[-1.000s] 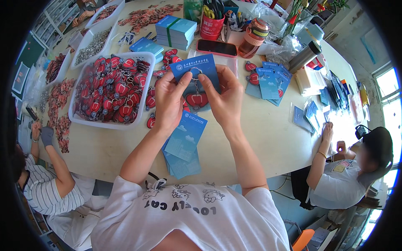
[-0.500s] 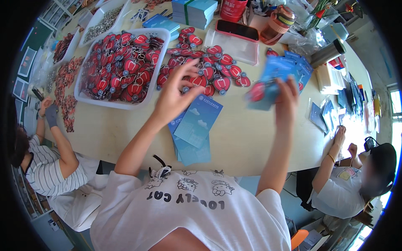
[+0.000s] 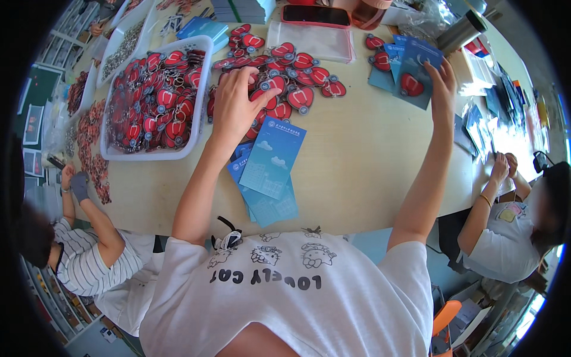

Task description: The person assembles heart-shaped keychains by attaching them to blue backing cards. They pick up a keychain from a container, thread the metal ring through a hole in the card, and place the finished unit on the table. The process is repeated continuously throughout the clip.

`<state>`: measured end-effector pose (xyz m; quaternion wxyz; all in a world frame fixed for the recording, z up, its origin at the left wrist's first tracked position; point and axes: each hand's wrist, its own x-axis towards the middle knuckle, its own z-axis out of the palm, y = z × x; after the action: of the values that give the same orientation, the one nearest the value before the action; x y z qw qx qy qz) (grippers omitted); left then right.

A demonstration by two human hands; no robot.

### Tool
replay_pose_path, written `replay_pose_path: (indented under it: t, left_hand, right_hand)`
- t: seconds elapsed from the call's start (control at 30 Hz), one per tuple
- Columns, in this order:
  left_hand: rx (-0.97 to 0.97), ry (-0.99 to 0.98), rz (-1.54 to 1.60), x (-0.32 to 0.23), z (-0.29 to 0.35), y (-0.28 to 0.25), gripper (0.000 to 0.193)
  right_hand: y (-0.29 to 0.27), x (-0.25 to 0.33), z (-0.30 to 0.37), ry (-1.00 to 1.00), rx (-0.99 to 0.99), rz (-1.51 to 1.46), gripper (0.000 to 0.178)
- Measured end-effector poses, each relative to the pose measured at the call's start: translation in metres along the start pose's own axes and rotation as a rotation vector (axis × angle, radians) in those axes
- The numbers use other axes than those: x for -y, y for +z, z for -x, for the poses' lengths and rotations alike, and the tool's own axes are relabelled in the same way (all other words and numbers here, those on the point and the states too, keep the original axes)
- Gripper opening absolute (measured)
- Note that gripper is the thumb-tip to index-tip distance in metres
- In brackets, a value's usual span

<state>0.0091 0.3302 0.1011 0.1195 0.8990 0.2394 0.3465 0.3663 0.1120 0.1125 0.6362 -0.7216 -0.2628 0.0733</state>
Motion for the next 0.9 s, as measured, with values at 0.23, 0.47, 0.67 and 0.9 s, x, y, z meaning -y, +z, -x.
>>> replay_pose_path:
  t: [0.23, 0.47, 0.67, 0.9]
  left_hand:
    - [0.086, -0.062, 0.057, 0.006, 0.001, 0.003, 0.033]
    - [0.356, -0.138, -0.161, -0.033, 0.041, -0.04, 0.044]
    - [0.326, -0.133, 0.038, -0.036, 0.056, -0.028, 0.044]
    - [0.202, -0.574, 0.922, -0.024, 0.051, -0.044, 0.019]
  right_hand:
    - [0.063, 0.02, 0.04, -0.514, 0.085, 0.575, 0.032]
    - [0.113, 0.021, 0.087, -0.452, 0.39, 0.724, 0.033]
    - [0.131, 0.015, 0.107, -0.514, 0.437, 0.693, 0.042]
    - [0.139, 0.021, 0.118, -0.528, 0.207, 0.67, 0.026]
